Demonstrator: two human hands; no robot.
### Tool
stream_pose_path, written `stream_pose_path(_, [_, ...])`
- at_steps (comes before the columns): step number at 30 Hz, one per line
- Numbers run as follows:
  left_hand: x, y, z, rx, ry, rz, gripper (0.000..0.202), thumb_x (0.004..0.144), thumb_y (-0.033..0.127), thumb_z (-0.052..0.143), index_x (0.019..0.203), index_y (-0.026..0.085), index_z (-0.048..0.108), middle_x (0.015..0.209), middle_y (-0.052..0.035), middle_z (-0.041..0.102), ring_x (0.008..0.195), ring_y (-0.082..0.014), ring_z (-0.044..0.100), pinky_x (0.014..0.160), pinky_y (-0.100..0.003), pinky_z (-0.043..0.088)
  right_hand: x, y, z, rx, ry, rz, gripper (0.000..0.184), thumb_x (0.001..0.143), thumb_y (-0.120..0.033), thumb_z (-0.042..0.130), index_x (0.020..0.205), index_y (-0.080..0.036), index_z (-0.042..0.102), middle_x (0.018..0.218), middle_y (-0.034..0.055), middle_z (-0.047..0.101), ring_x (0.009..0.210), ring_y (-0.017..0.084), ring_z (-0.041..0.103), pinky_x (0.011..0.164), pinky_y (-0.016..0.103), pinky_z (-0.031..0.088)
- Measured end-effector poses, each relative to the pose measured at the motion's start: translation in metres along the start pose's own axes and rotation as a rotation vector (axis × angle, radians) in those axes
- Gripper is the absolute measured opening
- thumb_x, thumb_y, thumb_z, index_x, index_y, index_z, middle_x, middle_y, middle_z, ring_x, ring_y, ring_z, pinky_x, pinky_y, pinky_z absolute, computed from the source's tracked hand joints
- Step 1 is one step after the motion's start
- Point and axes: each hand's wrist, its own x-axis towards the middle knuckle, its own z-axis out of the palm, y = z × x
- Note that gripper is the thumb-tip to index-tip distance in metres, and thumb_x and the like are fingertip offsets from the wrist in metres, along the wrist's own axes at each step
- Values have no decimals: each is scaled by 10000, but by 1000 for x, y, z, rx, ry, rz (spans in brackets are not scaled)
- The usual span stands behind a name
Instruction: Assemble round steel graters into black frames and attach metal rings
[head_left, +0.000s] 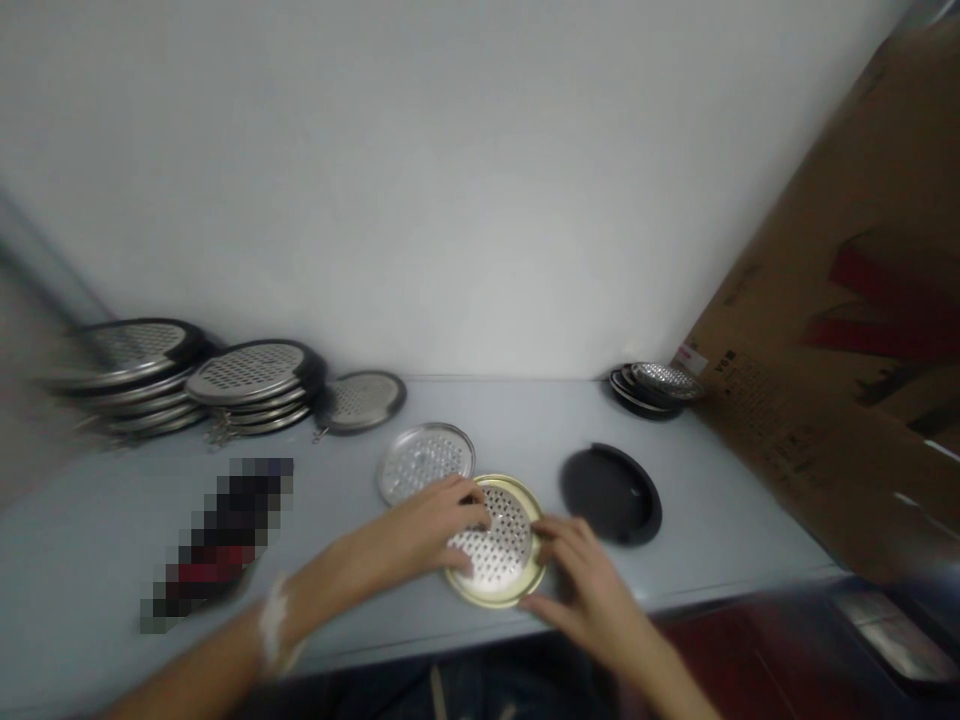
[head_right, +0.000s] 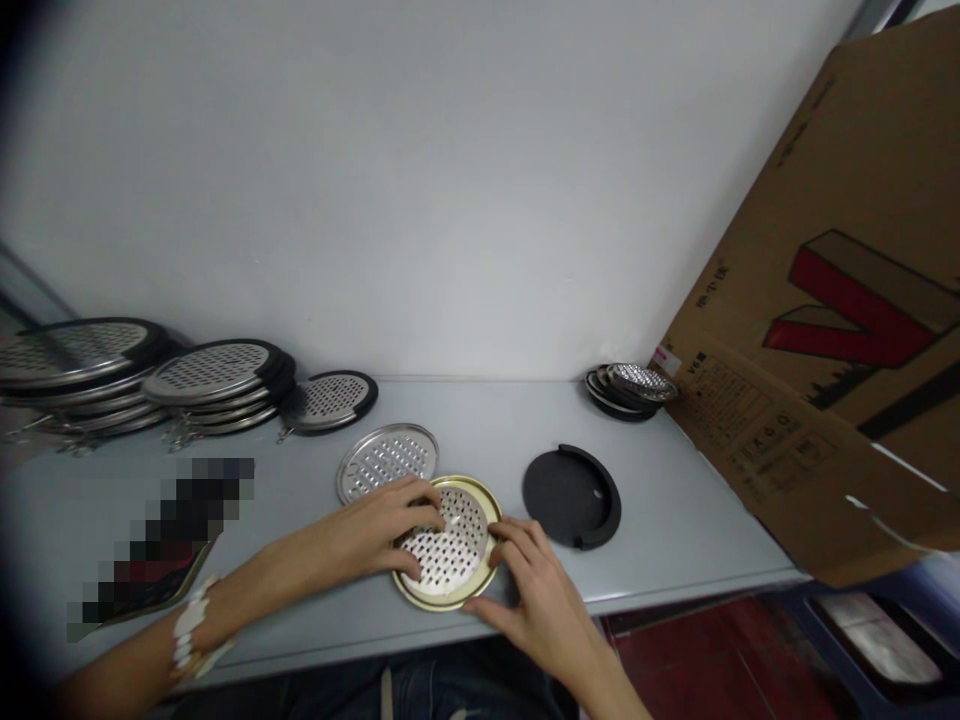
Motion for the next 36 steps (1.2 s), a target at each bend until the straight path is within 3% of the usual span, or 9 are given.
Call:
stream_pose_path(13, [6, -1, -3, 12, -52, 3, 445, 712, 241, 897, 1121, 233, 724, 1238, -80, 655, 1192, -306, 575, 1046, -436, 429, -1, 0, -1, 9, -26, -5, 307, 884, -392, 755, 1064, -233, 564, 1325, 110, 588, 1219, 298, 542, 1057, 461, 467])
stream_pose_path(31, [5, 2, -4, 18, 36, 15, 243, 793, 240, 817, 1005, 210, 702, 1143, -66, 627, 1086, -268, 576, 945, -373, 458, -1, -4, -3, 5, -7, 12, 289, 874, -386, 763, 1051, -234, 592, 1311, 106, 596, 1207, 296, 554, 1026, 438, 502])
stream_pose_path(36, [-1, 3, 3, 18, 31, 17, 260, 813, 239, 787, 1055, 222, 692, 1166, -67, 633, 1116, -280, 571, 996, -406, 435, -1, -2, -2, 2, -4, 12, 314, 871, -387, 767, 1077, -229, 590, 1321, 110, 587, 1207, 295, 549, 1021, 441, 502])
